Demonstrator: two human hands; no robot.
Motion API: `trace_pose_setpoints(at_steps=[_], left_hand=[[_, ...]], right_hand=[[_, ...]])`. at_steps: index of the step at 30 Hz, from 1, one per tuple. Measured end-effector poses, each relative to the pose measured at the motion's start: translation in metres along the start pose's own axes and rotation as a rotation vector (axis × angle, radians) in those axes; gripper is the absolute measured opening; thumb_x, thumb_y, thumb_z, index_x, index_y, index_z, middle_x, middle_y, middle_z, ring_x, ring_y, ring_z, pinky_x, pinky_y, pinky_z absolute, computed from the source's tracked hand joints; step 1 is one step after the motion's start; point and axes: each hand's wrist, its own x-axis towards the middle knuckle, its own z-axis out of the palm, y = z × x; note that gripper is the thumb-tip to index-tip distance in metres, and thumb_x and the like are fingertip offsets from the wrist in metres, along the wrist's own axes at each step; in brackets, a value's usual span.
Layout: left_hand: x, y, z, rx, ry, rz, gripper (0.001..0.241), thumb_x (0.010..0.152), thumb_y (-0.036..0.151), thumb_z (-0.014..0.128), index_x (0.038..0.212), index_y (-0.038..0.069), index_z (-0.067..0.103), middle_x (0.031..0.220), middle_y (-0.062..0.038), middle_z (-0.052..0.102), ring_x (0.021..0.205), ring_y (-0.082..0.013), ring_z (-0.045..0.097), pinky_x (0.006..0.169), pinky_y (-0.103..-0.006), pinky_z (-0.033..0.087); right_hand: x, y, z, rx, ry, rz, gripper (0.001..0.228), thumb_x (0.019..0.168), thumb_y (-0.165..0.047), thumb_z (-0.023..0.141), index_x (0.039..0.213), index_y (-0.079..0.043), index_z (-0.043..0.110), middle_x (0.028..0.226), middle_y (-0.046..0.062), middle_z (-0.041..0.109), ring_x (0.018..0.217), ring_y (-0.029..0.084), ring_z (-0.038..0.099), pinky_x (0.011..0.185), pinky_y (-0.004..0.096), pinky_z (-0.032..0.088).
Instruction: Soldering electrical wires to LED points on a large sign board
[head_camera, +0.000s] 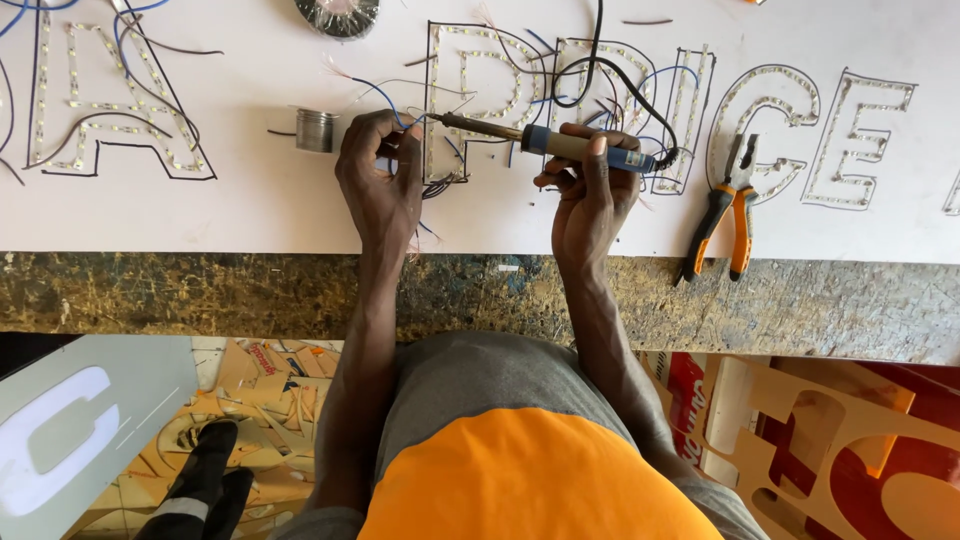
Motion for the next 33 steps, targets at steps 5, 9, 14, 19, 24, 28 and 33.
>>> trace_pose_setpoints(at_steps=[5, 9, 14, 19, 24, 28, 33], left_hand=[[0.0, 0.005, 0.001, -0.007, 0.024, -0.009, 0.003, 0.105, 0.006, 0.081, 0.106, 0.009, 0.079, 0.1, -0.009, 0.079, 0.085, -0.0257, 0.075, 0.069, -0.0342, 0.066], [0.002, 0.006, 0.001, -0.013, 0.023, -0.015, 0.003, 0.107, 0.008, 0.08, 0.105, 0.008, 0.078, 0.1, -0.009, 0.079, 0.085, -0.0259, 0.076, 0.069, -0.0349, 0.066], [0.003, 0.007, 0.002, 0.001, 0.029, -0.016, 0.001, 0.107, 0.008, 0.079, 0.106, 0.008, 0.079, 0.099, -0.01, 0.079, 0.084, -0.0272, 0.077, 0.067, -0.0346, 0.066], [0.003, 0.006, 0.003, 0.01, 0.036, -0.008, 0.001, 0.107, 0.007, 0.08, 0.106, 0.008, 0.08, 0.098, -0.01, 0.079, 0.084, -0.0283, 0.077, 0.065, -0.0339, 0.066], [0.002, 0.006, 0.003, 0.031, 0.031, 0.005, 0.003, 0.107, 0.008, 0.08, 0.105, 0.009, 0.079, 0.098, -0.008, 0.078, 0.085, -0.027, 0.077, 0.066, -0.0331, 0.066], [0.002, 0.006, 0.001, 0.022, 0.012, -0.006, 0.002, 0.107, 0.009, 0.08, 0.106, 0.009, 0.079, 0.099, -0.008, 0.079, 0.086, -0.0257, 0.077, 0.066, -0.0325, 0.066], [0.003, 0.013, -0.003, -0.007, -0.001, -0.021, 0.003, 0.108, 0.007, 0.079, 0.107, 0.01, 0.08, 0.1, -0.009, 0.079, 0.088, -0.0249, 0.077, 0.068, -0.0337, 0.066]], right_hand=[[0.001, 0.001, 0.0, -0.001, -0.008, -0.006, 0.024, 0.117, -0.031, 0.068, 0.12, -0.01, 0.056, 0.125, 0.024, 0.077, 0.08, 0.023, 0.082, 0.066, 0.035, 0.076], [0.004, 0.004, -0.002, 0.002, -0.019, -0.012, 0.024, 0.117, -0.03, 0.068, 0.121, -0.009, 0.056, 0.125, 0.026, 0.077, 0.081, 0.023, 0.082, 0.065, 0.036, 0.076], [0.003, 0.004, 0.0, 0.001, -0.016, -0.008, 0.025, 0.117, -0.031, 0.068, 0.121, -0.009, 0.056, 0.125, 0.025, 0.077, 0.081, 0.023, 0.082, 0.066, 0.036, 0.076], [0.003, 0.004, 0.0, -0.007, -0.008, -0.007, 0.026, 0.117, -0.031, 0.068, 0.122, -0.009, 0.055, 0.125, 0.026, 0.076, 0.081, 0.023, 0.081, 0.066, 0.036, 0.076], [0.003, 0.002, 0.001, -0.014, -0.01, -0.005, 0.026, 0.117, -0.031, 0.068, 0.122, -0.009, 0.055, 0.125, 0.025, 0.076, 0.082, 0.023, 0.081, 0.066, 0.035, 0.076], [0.002, 0.003, 0.0, -0.011, -0.009, -0.007, 0.026, 0.117, -0.031, 0.068, 0.122, -0.01, 0.055, 0.125, 0.025, 0.077, 0.081, 0.022, 0.081, 0.066, 0.035, 0.075], [0.004, 0.003, -0.003, -0.005, -0.017, -0.005, 0.025, 0.117, -0.03, 0.067, 0.123, -0.008, 0.055, 0.125, 0.025, 0.076, 0.082, 0.022, 0.081, 0.066, 0.035, 0.076]])
